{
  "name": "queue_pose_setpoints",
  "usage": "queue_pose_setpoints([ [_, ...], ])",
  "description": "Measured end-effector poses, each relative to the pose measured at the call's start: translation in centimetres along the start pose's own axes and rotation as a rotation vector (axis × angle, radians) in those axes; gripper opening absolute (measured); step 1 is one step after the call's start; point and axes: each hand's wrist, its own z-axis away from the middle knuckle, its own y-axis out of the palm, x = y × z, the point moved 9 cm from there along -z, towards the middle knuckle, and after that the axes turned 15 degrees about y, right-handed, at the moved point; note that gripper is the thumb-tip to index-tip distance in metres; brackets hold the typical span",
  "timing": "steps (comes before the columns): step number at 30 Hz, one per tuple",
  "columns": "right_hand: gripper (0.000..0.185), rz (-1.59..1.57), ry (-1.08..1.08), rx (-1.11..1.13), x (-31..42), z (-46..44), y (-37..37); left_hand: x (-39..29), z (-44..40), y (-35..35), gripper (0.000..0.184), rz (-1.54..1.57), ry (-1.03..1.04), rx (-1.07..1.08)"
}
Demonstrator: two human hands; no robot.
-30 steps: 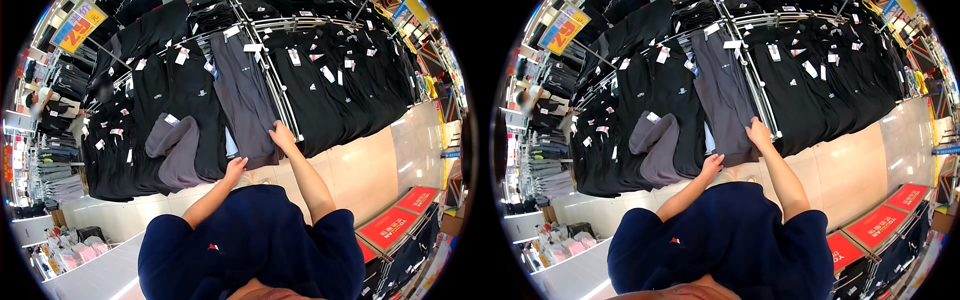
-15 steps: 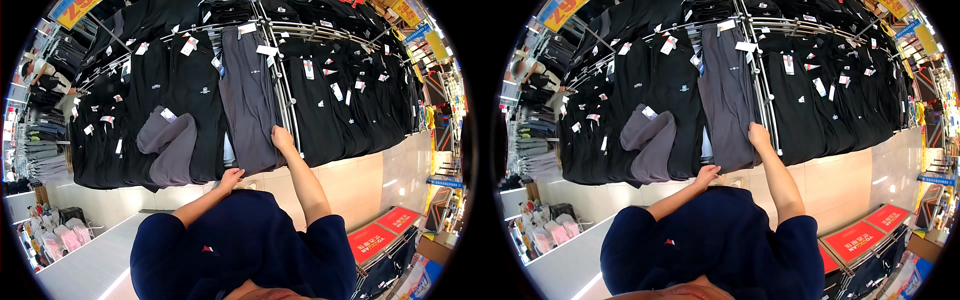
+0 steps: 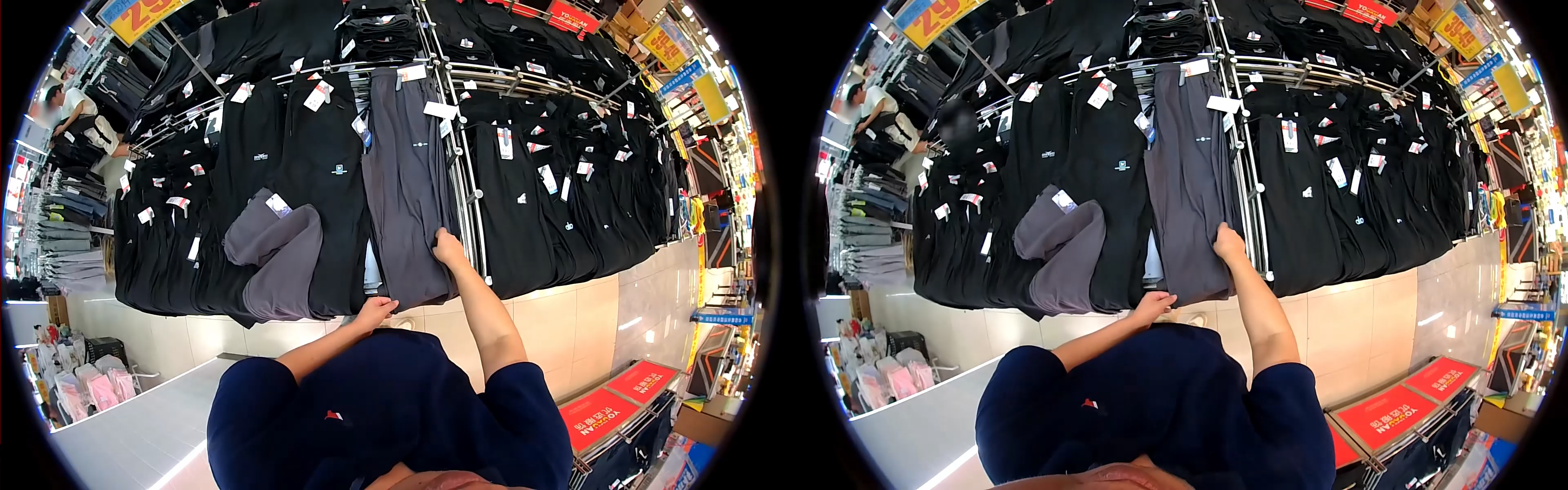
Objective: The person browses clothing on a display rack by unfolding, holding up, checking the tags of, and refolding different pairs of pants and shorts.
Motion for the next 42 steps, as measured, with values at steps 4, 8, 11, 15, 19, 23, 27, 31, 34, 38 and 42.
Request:
queue_pose_setpoints([
  [4,0.045,0.058,0.035,0.037,0.3,-0.5,0.3,0.0,0.0,0.1,0.027,-0.025,-0.004,0.017],
  [8,0.034,0.101,0.052,-0.019,-0.1,-0.6,-0.2,0.1,0.0,0.0,0.03,-0.025,-0.003,0.011],
  [11,0.019,0.006,-0.188,0.046,0.7,0.0,0.6,0.7,-0.1,-0.3,0.031,-0.046,0.009,0.003],
  [15,0.012,0.201,-0.223,-0.429,2.0,3.3,-5.2,0.6,-0.1,-0.5,0.031,-0.051,-0.007,-0.001],
  [19,0.015,0.302,-0.182,-0.379,1.4,3.0,-4.5,1.7,0.4,-0.8,0.026,-0.111,-0.066,0.07],
  [23,0.017,0.539,-0.104,-0.255,2.4,1.4,-2.9,-4.4,0.9,1.2,0.032,-0.684,-0.13,0.59],
  [27,0.021,0.477,-0.417,-0.332,8.0,0.5,-4.7,-15.9,-4.1,2.3,0.03,-1.009,0.396,0.45],
  [31,0.035,0.54,-0.529,-0.402,10.5,-3.6,-3.5,-16.4,-15.1,0.5,0.054,-1.439,0.667,0.126],
  [34,0.044,1.154,-0.35,-0.32,8.9,-6.5,-2.0,-11.8,-20.5,-2.3,0.07,-1.709,0.338,0.242],
  [38,0.042,1.586,-0.238,-0.199,7.5,-4.5,-5.1,-9.3,-22.6,-4.8,0.086,-1.799,0.112,0.268],
  [42,0.031,1.187,-0.26,-0.216,10.8,-5.5,-6.6,-11.7,-21.6,-4.6,0.087,-1.771,0.233,0.26],
])
